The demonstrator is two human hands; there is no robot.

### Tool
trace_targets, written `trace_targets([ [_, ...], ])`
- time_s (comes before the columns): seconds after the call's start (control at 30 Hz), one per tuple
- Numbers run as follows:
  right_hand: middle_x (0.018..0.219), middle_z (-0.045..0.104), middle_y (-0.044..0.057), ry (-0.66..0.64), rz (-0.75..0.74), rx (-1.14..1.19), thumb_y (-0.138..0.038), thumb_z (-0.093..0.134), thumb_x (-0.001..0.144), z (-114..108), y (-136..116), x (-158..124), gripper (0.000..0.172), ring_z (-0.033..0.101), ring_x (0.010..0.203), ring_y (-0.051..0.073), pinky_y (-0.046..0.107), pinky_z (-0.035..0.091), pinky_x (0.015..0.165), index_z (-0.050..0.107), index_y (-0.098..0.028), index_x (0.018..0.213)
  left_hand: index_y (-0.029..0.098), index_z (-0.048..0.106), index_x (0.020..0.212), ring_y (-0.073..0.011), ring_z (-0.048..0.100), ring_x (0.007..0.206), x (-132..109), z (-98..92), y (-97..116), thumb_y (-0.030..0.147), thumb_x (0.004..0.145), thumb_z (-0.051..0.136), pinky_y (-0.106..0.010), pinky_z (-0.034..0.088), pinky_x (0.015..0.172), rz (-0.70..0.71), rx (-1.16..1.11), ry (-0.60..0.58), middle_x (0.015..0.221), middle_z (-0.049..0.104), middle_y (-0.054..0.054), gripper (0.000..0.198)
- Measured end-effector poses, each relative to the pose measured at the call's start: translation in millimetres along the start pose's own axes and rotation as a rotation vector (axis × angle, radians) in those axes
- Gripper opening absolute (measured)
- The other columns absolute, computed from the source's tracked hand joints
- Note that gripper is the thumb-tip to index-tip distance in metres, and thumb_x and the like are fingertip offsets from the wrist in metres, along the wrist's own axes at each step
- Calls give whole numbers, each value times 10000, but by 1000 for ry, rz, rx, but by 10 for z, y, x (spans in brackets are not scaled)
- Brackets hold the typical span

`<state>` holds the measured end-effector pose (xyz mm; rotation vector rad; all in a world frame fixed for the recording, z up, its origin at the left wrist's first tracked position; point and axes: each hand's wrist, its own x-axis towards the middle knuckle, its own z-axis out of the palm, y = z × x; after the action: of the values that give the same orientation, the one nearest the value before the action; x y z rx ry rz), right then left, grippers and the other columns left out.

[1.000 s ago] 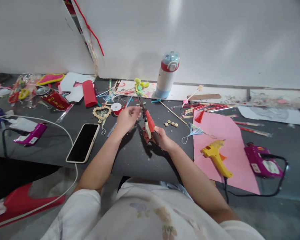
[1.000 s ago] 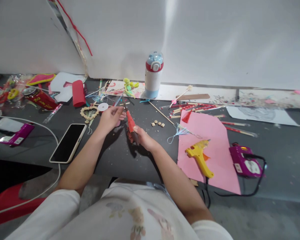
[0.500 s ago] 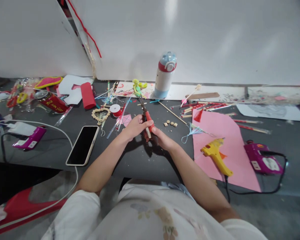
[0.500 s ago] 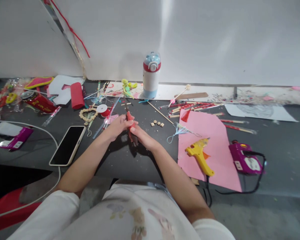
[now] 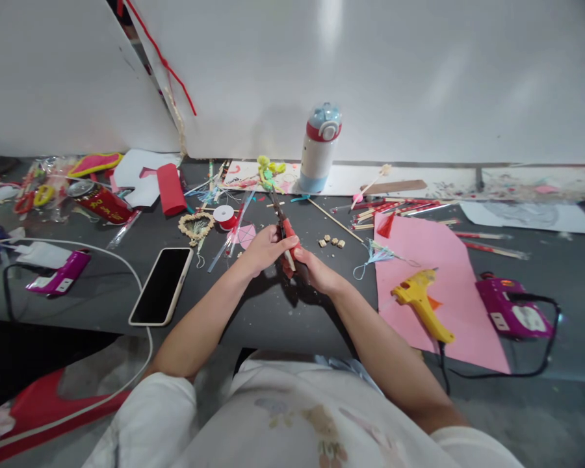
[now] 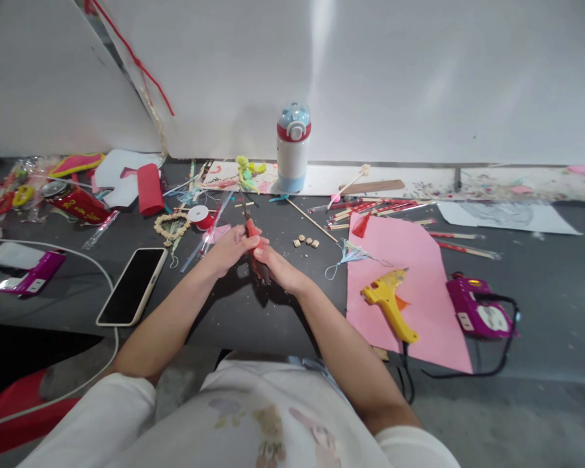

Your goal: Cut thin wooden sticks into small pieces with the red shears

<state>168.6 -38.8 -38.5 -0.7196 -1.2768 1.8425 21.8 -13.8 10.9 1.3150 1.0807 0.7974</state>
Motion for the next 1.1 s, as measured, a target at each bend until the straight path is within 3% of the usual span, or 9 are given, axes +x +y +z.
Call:
trace_targets([
  [0.3,660,481,-19,-18,-19,-17,-776,533,794,15,-45,-12,562,417,572,127,280,332,531,482,-217,802,164,575,907,-205,696,745,-13,28,27,589,662,745,-357,557,727,-23,13,35,788,719,-73,519],
  [0.47,631,429,-20,-4,-37,-1,-802,514,792,36,-59,3,579,360,552,132,282,296,530,505,-224,808,144,599,948,-217,710,811,42,-32,-31,707,685,693,-364,562,784,27,59,50,886,740,-109,628],
  [0.53,650,452,0,20,-8,12,-845,443,794,23,-41,13,626,388,575,145,287,309,536,519,-224,800,150,604,1016,-207,716,839,69,-102,-57,718,782,596,-348,564,797,83,70,141,936,743,-113,615],
  [0.63,655,478,13,43,70,51,-864,307,825,7,-22,24,683,423,576,151,290,320,522,536,-221,802,180,585,1178,-171,719,846,85,-235,-60,598,922,494,-301,562,772,194,169,396,1000,737,-93,498],
  [0.73,656,502,-3,65,105,63,-719,457,877,11,-21,25,513,443,563,137,278,319,511,551,-216,845,200,603,1234,-163,708,884,64,-345,-20,416,933,561,-288,551,818,356,465,577,1036,733,-70,373],
  [0.87,675,519,-14,58,97,19,-563,623,840,21,-14,15,361,456,572,122,264,316,523,555,-209,863,213,690,1135,-177,685,961,26,-402,27,276,926,567,-299,523,912,518,798,624,1066,739,-58,251],
  [1.1,700,484,-10,34,120,-8,-647,588,854,51,-46,-14,452,439,597,129,285,351,583,549,-200,913,234,727,1006,-193,681,991,48,-470,-28,336,933,576,-299,505,916,569,894,650,1034,747,-52,196],
])
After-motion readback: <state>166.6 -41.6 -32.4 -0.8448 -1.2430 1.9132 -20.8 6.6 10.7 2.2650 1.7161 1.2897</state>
